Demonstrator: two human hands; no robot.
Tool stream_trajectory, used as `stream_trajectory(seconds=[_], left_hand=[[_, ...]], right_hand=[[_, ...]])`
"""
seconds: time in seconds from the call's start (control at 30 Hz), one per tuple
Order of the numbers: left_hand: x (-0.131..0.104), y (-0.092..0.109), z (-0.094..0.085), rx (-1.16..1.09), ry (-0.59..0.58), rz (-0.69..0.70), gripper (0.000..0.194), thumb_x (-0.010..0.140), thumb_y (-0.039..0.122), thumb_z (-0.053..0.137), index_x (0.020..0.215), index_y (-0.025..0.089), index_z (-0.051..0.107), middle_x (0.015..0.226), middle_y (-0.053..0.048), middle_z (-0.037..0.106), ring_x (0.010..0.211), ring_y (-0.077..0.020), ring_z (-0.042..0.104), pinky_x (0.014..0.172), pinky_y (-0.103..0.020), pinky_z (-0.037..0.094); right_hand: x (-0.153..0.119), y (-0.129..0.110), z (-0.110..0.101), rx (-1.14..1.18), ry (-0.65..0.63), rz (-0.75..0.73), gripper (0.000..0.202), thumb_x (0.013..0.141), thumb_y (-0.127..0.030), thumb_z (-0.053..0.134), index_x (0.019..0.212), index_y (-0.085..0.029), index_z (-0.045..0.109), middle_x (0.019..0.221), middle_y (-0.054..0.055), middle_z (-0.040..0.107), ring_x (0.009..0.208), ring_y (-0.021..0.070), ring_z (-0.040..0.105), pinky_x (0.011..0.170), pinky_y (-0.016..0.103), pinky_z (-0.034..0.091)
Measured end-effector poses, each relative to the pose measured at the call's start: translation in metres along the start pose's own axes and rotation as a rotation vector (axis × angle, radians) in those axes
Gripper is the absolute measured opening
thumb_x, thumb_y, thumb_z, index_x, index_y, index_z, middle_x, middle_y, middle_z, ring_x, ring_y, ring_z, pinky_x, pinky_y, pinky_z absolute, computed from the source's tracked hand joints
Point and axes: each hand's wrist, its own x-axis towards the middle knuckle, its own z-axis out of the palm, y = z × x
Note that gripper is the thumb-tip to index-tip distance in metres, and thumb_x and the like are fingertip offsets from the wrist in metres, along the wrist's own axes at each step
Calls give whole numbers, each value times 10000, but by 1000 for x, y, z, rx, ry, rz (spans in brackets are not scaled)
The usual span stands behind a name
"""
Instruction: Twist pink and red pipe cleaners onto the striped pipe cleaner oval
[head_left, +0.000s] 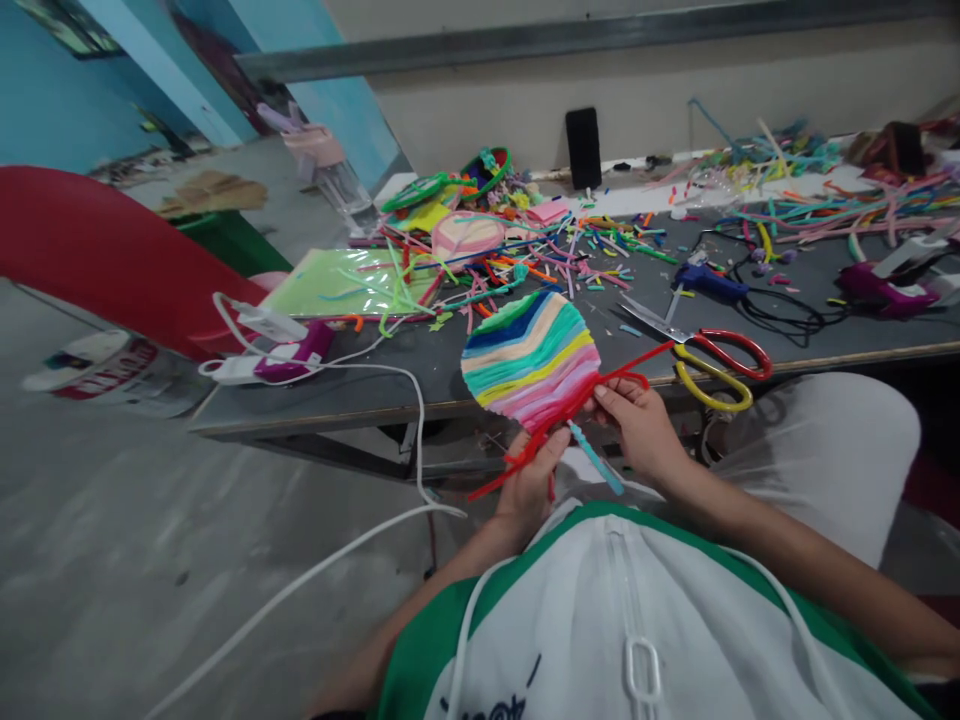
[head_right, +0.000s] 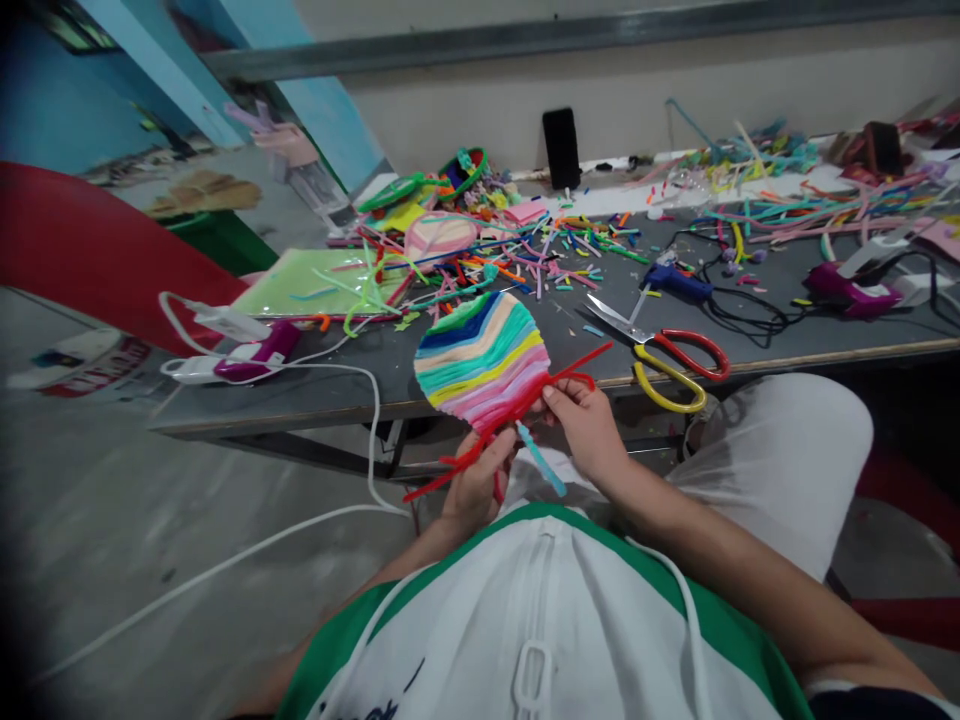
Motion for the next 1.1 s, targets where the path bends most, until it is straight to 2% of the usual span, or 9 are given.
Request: stream_trajectory(seconds=[0.13,0.23,0.33,0.4,0.53,0.6,0.77,0.9,1.1], left_hand=[[3,-2,-27,-2,-261,-111,546,553,309,814,1064,198,659,1039,-93,668,957,-215,641,896,-332,472],[7,6,-61,169,-373,-253,471,585,344,791,1017,185,692,1007,-112,686,934,-227,650,861,-340,485],[8,38,-91,544,-622,-382,261,590,295,783,820,181,743,869,-115,721,818,-245,673,744,-326,517],[7,70,-97,723,-695,-354,190,584,243,776,769,203,752,797,-93,728,757,-245,680,689,-307,525],[7,125,-62,685,-473,-44,179,598,219,761,776,198,758,771,-97,714,708,-238,664,643,-300,526],[14,135,-32,613,-354,243,199,587,191,773,785,185,757,859,-112,707,849,-243,653,804,-306,498],[52,123,28,962,-590,697,176,695,233,684,870,232,708,1045,-81,675,1132,-266,547,1086,-458,208],[69,112,43,1254,-705,848,158,757,288,619,902,229,644,902,-43,678,950,-227,609,1087,-475,110],[71,111,48,1327,-701,827,77,757,287,618,781,214,623,755,-5,671,754,-182,603,955,-379,268]], right_hand=[[12,-2,-16,-109,-14,44,197,738,-357,661,681,-171,627,624,-6,621,523,85,472,535,231,376],[20,-5,-27,-176,-34,80,201,719,-352,662,658,-165,617,606,-4,631,494,81,457,504,227,352],[24,-10,-33,-220,-44,106,212,691,-354,672,624,-166,602,590,1,641,459,78,440,478,229,345],[25,-15,-35,-255,-49,123,213,675,-359,682,625,-166,609,584,3,644,455,81,447,464,227,343],[23,-25,-33,-339,-83,146,191,679,-356,683,661,-171,639,605,11,658,492,98,501,470,220,363],[21,-32,-30,-389,-103,153,172,686,-342,672,660,-174,645,605,11,660,502,107,518,478,224,370],[20,-52,-25,-523,-204,56,123,686,-265,628,598,-181,646,538,-9,631,484,118,497,476,238,341],[24,-57,-30,-600,-281,-37,126,704,-246,605,596,-194,643,555,-6,635,534,144,526,501,249,353],[27,-61,-30,-610,-304,-72,150,701,-249,599,562,-196,610,536,-10,603,543,146,521,507,244,360]])
